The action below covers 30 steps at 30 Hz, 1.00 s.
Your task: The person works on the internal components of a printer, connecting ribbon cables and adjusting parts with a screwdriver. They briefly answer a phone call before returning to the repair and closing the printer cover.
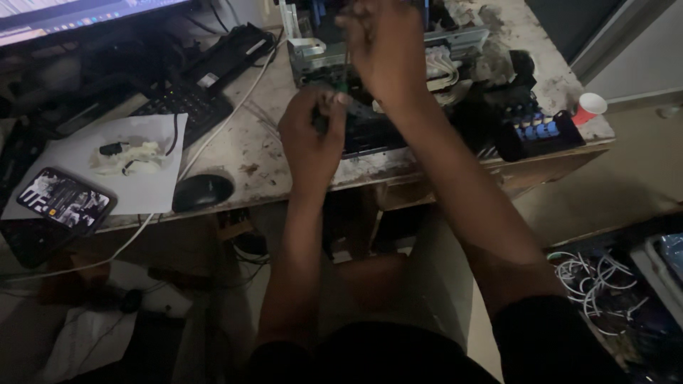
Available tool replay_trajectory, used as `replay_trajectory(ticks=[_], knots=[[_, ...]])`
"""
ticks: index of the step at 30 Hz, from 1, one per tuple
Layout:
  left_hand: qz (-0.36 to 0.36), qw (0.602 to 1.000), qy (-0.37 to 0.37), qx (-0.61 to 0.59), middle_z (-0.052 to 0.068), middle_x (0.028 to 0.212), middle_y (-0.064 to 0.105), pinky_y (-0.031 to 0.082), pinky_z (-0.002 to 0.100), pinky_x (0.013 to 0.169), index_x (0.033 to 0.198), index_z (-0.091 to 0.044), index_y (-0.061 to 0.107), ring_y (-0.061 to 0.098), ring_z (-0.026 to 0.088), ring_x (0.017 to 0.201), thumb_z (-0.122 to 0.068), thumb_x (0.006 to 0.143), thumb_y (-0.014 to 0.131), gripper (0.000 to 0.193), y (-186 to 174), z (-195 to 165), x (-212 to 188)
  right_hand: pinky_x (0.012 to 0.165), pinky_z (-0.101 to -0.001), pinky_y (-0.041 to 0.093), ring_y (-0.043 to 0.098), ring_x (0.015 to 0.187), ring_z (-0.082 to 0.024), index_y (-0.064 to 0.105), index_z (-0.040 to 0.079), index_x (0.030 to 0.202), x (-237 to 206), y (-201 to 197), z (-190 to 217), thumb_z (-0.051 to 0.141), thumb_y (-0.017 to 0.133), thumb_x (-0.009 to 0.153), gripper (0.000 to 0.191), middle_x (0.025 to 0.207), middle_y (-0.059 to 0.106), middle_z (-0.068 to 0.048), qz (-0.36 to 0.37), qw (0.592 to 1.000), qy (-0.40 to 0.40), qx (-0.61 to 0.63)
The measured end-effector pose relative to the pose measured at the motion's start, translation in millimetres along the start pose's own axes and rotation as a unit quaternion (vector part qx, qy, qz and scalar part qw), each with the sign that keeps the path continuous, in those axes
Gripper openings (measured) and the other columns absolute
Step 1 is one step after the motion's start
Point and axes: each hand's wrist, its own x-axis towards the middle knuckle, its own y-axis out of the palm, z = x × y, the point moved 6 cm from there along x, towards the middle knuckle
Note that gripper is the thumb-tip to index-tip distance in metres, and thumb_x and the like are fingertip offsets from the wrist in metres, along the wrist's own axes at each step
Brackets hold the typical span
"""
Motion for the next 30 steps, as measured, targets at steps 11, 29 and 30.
replay_trajectory(ticks=[11,29,30], knots=[[0.107,0.971,0.203,0.068,0.014,0.108,0.065,0.049,0.045,0.093,0.113,-0.004,0.060,0.064,0.034,0.102,-0.006,0.106,0.067,0.010,70,-37,-6,0.070,-0.0337,0.055,0.071,0.076,-0.024,0.073,0.007,0.130,-14,-131,14,0.015,0.066,0.113,0.020,0.094,0.073,-0.017,0.143,0.979,0.116,-0.089],[0.155,0.961,0.174,0.152,0.010,0.113,0.061,0.040,0.048,0.095,0.114,-0.007,0.068,0.055,0.033,0.115,-0.010,0.089,0.074,0.026,152,-1,3,0.082,-0.0329,0.059,0.077,0.086,-0.020,0.080,0.008,0.107,-46,-134,-122,0.003,0.074,0.088,0.020,0.096,0.079,-0.011,0.343,0.908,0.187,-0.152],[0.152,0.963,0.170,0.147,0.009,0.114,0.061,0.040,0.047,0.096,0.113,-0.008,0.069,0.056,0.032,0.115,-0.009,0.090,0.074,0.024,152,1,3,0.082,-0.0334,0.059,0.076,0.088,-0.021,0.078,0.007,0.108,-44,-135,-117,0.003,0.075,0.087,0.021,0.097,0.078,-0.011,0.335,0.919,0.155,-0.139]])
